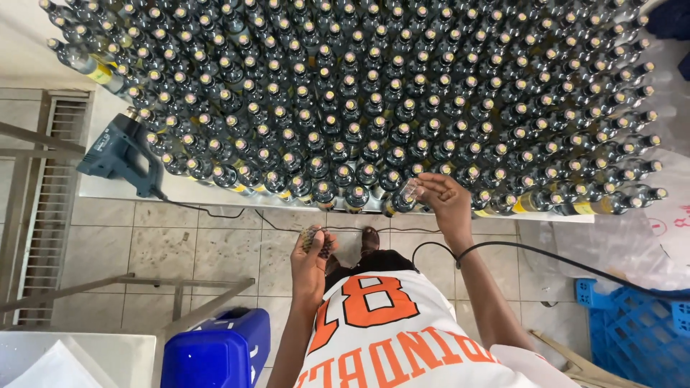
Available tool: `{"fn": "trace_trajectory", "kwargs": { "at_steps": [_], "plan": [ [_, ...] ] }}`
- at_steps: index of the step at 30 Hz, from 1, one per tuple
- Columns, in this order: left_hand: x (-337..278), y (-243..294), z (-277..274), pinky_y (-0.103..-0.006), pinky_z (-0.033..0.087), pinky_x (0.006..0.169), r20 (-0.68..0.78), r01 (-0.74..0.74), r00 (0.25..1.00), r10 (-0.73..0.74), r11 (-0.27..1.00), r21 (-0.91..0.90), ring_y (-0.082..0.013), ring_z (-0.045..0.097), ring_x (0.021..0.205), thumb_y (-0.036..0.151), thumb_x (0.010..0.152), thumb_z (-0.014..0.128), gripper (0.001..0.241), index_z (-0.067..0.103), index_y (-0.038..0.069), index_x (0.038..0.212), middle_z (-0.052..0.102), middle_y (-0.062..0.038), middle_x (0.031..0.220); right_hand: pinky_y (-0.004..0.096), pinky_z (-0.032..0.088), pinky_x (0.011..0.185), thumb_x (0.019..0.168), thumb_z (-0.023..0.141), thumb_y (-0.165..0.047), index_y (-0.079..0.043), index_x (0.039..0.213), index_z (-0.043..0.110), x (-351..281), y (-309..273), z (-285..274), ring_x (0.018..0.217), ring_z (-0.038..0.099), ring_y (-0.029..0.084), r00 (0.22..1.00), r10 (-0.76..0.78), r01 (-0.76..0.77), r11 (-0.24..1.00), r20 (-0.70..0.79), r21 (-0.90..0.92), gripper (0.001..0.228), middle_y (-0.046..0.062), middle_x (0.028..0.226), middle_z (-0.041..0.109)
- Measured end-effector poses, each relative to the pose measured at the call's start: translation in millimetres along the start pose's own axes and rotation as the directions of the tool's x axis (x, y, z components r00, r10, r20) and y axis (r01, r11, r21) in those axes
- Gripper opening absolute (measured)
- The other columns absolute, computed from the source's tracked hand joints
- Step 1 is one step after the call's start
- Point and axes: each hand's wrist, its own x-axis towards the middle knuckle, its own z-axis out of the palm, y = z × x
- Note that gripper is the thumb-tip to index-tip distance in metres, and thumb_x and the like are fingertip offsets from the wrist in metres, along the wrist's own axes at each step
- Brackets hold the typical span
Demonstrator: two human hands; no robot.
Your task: Using a handheld heat gun to shrink-wrap plastic seals onto the caps of a large batch of bottles arranged on a table.
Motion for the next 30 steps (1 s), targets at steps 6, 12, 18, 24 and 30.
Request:
{"fn": "trace_trajectory", "kwargs": {
  "at_steps": [6, 12, 18, 24, 30],
  "plan": [
    [4.7, -0.7, -8.4, -0.0444, 0.068, 0.089, 0.014, -0.007, 1.0, 0.008, 1.0, -0.014, -0.033, 0.077, 0.103, 0.011, 0.103, 0.076, 0.04, 0.063, -0.006, 0.137, 0.075, -0.021, 0.113, 0.032, 0.065, 0.092, 0.1, 0.078, 0.0, 0.006, 0.126, 0.073, -0.5, -11.8, 10.6, 0.1, 0.074, 0.014, 0.999, -0.032, 0.031, 0.999, -0.003, -0.03, 0.027, 0.022, 0.117, 0.081],
    [-7.2, 21.8, -17.7, -0.0441, 0.066, 0.09, -0.05, 0.009, 0.999, -0.012, 0.998, -0.056, -0.0314, 0.075, 0.101, 0.012, 0.1, 0.077, 0.038, 0.065, -0.004, 0.132, 0.073, -0.018, 0.109, 0.034, 0.066, 0.094, 0.103, 0.073, -0.002, -0.001, 0.124, 0.077, -3.4, -8.3, 22.5, 0.104, 0.078, 0.018, 0.998, -0.059, 0.059, 0.989, 0.0, -0.135, 0.021, 0.017, 0.117, 0.082],
    [-13.1, 43.7, -39.5, -0.0423, 0.065, 0.089, -0.042, 0.027, 0.999, -0.031, 0.995, -0.092, -0.0283, 0.073, 0.096, 0.013, 0.097, 0.079, 0.033, 0.066, 0.001, 0.125, 0.071, -0.015, 0.102, 0.033, 0.066, 0.101, 0.099, 0.074, -0.006, -0.006, 0.123, 0.078, -7.1, -9.5, 37.2, 0.115, 0.08, 0.019, 0.998, -0.018, 0.003, 0.967, -0.055, -0.256, 0.024, 0.01, 0.123, 0.083],
    [-8.4, 55.0, -57.2, -0.0429, 0.064, 0.092, -0.075, 0.058, 0.995, -0.063, 0.996, -0.069, -0.0294, 0.073, 0.099, 0.012, 0.097, 0.077, 0.037, 0.065, -0.001, 0.13, 0.07, -0.016, 0.106, 0.031, 0.067, 0.095, 0.103, 0.075, -0.017, -0.009, 0.126, 0.076, 16.4, -41.4, 37.0, 0.109, 0.081, 0.018, 0.992, -0.107, 0.08, 0.932, -0.059, -0.352, 0.025, 0.008, 0.121, 0.083],
    [22.9, 58.4, -67.8, -0.0433, 0.061, 0.094, -0.141, 0.062, 0.987, -0.073, 0.995, -0.079, -0.0302, 0.068, 0.1, 0.011, 0.098, 0.074, 0.039, 0.063, -0.001, 0.133, 0.068, -0.018, 0.111, 0.035, 0.066, 0.098, 0.107, 0.071, -0.02, -0.013, 0.126, 0.074, 109.5, -66.0, 36.3, 0.111, 0.079, 0.018, 0.981, -0.188, 0.131, 0.841, -0.056, -0.525, 0.021, 0.005, 0.124, 0.08]
  ]
}}
